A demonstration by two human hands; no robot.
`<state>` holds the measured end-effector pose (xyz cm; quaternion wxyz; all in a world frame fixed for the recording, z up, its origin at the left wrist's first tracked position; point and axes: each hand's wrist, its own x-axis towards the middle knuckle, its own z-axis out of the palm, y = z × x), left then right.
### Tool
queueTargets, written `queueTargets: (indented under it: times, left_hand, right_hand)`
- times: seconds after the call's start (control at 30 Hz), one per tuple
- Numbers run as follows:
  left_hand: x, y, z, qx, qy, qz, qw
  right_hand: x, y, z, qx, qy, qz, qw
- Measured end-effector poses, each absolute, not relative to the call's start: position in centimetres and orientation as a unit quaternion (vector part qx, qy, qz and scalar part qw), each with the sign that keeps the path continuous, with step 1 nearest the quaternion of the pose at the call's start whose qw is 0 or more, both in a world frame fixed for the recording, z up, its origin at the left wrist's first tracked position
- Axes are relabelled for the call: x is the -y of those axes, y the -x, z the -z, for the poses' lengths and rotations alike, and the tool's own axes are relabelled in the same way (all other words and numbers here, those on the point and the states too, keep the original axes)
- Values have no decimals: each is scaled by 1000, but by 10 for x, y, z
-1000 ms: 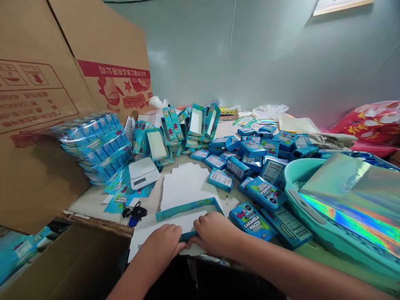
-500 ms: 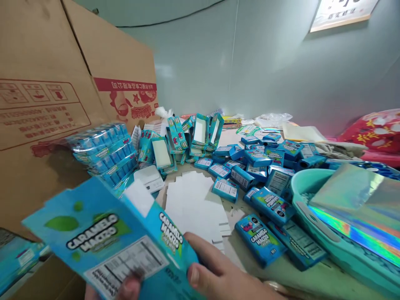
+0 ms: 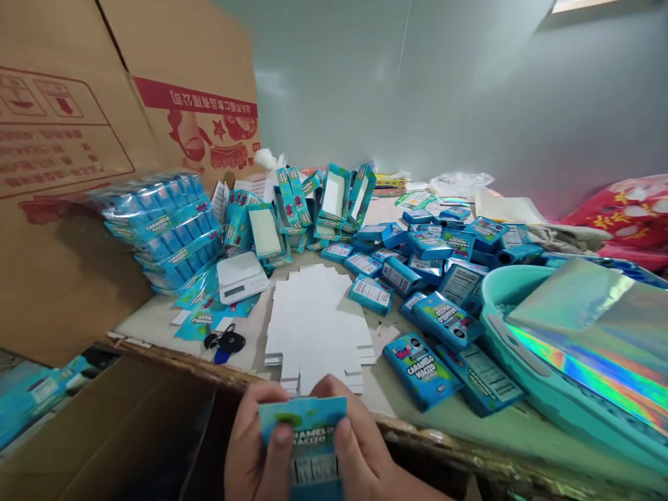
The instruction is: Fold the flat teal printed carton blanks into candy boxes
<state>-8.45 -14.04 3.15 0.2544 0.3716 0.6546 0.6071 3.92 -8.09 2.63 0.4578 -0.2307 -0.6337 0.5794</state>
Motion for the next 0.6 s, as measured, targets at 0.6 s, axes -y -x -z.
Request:
queueTargets:
  times: [0.6]
  left_hand:
    - [151,100,-38,-677,-609,-327,254]
  right_hand:
    - [62,-83,-81,805,314,-502,35]
